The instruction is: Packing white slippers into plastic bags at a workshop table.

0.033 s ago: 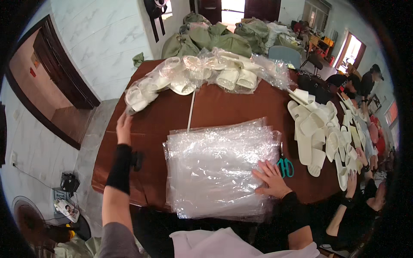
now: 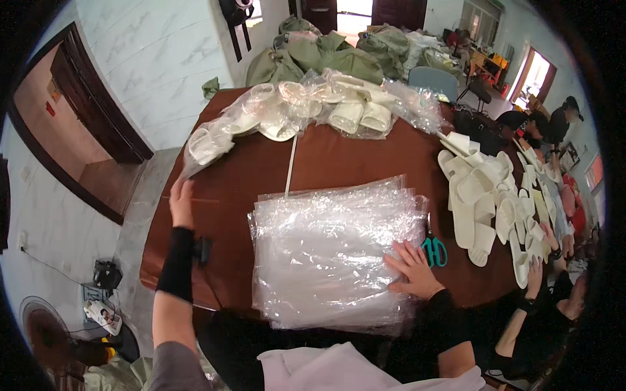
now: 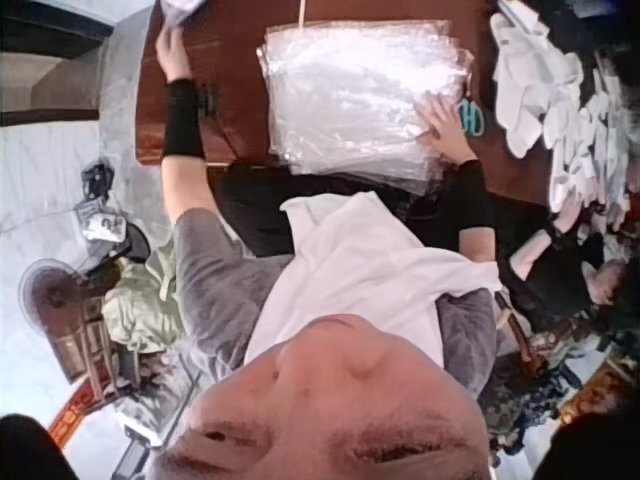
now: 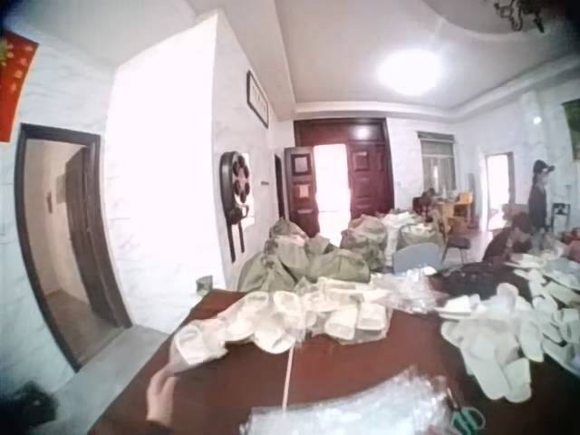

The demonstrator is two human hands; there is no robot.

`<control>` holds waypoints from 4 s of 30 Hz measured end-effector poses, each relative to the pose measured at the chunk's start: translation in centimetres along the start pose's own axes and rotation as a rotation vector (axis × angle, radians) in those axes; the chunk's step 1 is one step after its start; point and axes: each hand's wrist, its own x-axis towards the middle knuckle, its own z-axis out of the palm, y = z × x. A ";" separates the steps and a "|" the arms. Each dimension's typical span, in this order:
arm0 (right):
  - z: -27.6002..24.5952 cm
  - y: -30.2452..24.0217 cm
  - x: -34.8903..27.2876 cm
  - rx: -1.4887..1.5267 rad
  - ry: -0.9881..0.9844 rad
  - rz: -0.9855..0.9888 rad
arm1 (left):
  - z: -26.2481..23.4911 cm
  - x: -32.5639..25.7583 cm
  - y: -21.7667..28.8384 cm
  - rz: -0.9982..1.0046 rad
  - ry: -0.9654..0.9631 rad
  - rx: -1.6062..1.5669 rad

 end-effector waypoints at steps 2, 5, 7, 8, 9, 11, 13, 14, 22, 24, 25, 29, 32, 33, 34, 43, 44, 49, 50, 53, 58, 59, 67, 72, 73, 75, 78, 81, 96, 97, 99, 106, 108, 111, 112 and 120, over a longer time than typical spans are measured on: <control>-0.6 -0.1 0.2 -0.001 -0.002 0.001 | -5.1 -3.4 0.7 0.002 0.136 0.117; -0.1 -0.3 1.0 0.019 0.007 -0.056 | -15.4 -8.0 0.6 -0.152 0.357 0.314; -0.1 -0.2 1.0 0.040 0.018 -0.042 | -17.6 -10.8 0.4 -0.193 0.329 0.358; -0.2 0.4 0.2 0.020 0.021 -0.016 | -15.6 -11.2 0.6 -0.229 0.237 0.556; -0.3 0.5 -0.3 0.016 0.025 -0.009 | -14.2 -11.5 0.7 -0.256 0.150 0.761; -0.4 -0.2 0.0 0.020 0.016 -0.032 | -15.4 -11.4 -0.7 -0.197 0.184 0.623; 0.0 0.1 -0.2 0.026 0.024 -0.035 | -14.0 -9.5 -1.8 -0.152 0.236 0.568; 0.3 -0.5 0.8 0.050 0.021 -0.088 | -17.2 -8.6 -2.4 -0.149 0.438 0.651; 1.0 1.2 -0.6 -0.029 0.026 -0.015 | -7.7 -5.4 12.1 0.178 -0.020 0.353; 1.0 1.0 -0.7 -0.001 0.048 -0.035 | -5.7 -5.6 17.9 0.210 -0.063 0.155; 1.0 1.2 -0.9 0.012 0.075 -0.050 | -3.4 -6.3 22.6 0.249 -0.102 0.102; 2.1 2.1 -0.2 0.007 0.105 -0.079 | 0.5 -8.8 31.9 0.292 -0.258 -0.037; 2.1 2.1 0.1 0.002 0.126 -0.105 | 3.8 -11.6 35.3 0.241 -0.364 -0.193; 2.2 2.1 0.0 -0.007 0.150 -0.116 | 4.6 -12.3 36.1 0.196 -0.433 -0.252; 2.5 2.2 0.0 0.005 0.156 -0.090 | 5.8 -12.9 36.5 0.178 -0.460 -0.288; 3.4 2.6 -0.1 -0.067 0.260 -0.127 | 11.5 -18.9 33.7 -0.060 -0.943 -0.344; 3.0 2.2 -0.1 -0.018 0.205 -0.102 | 10.0 -19.8 31.0 -0.144 -0.932 -0.312; 3.5 2.6 0.7 -0.060 0.212 -0.077 | 5.3 -28.0 24.1 -0.611 -0.845 -0.159; 3.2 2.3 0.8 -0.058 0.192 -0.078 | 4.1 -28.6 22.7 -0.669 -0.751 -0.212; 2.7 2.5 0.3 -0.034 0.148 -0.055 | 3.0 -28.6 21.2 -0.776 -0.672 -0.445; 1.6 2.0 0.5 0.006 0.070 -0.047 | 1.7 -26.3 19.1 -0.650 -0.676 -0.105; 1.7 2.2 0.5 0.006 0.071 -0.046 | 2.2 -25.6 19.0 -0.650 -0.677 -0.106; 2.6 2.3 0.9 -0.015 0.118 -0.071 | 6.5 -21.9 20.8 -0.643 -0.670 -0.274; 2.1 2.4 0.6 0.019 0.126 -0.056 | 10.7 -22.6 27.4 -0.639 -0.609 -0.456; 2.1 2.4 0.7 0.022 0.126 -0.072 | 11.2 -22.0 27.9 -0.508 -0.680 -0.222; 2.7 2.6 0.9 0.024 0.140 -0.067 | 12.1 -19.8 28.5 -0.523 -0.665 -0.189; 2.9 2.8 1.1 0.049 0.169 -0.074 | 13.6 -16.5 33.5 -0.381 -0.756 0.088; 3.0 2.8 0.8 0.076 0.184 -0.063 | 15.8 -15.2 39.1 -0.121 -0.759 0.266; 3.5 2.9 0.7 0.067 0.186 -0.077 | 18.4 -16.2 39.6 0.417 -1.142 0.583; 3.2 2.6 0.9 0.082 0.186 -0.087 | 17.0 -16.4 37.6 0.322 -1.113 0.600; 3.5 3.3 0.4 0.093 0.171 -0.068 | 15.1 -18.0 31.9 0.057 -0.956 0.360; -0.2 2.3 0.2 0.238 0.169 -0.140 | 4.1 -22.9 12.8 -0.209 -0.331 0.465; -0.7 2.8 -0.2 0.269 0.203 -0.158 | 4.1 -24.7 11.6 -0.294 -0.334 0.385; -2.7 2.3 -0.5 0.077 0.573 -0.186 | 4.9 -25.8 10.6 -0.365 -0.300 0.265; -4.4 0.3 -0.8 0.254 0.644 -0.127 | 5.0 -26.0 10.4 -0.366 -0.261 0.190; -1.6 -5.3 5.9 0.589 0.003 -0.434 | 5.1 -27.3 7.4 -0.282 -0.199 -0.162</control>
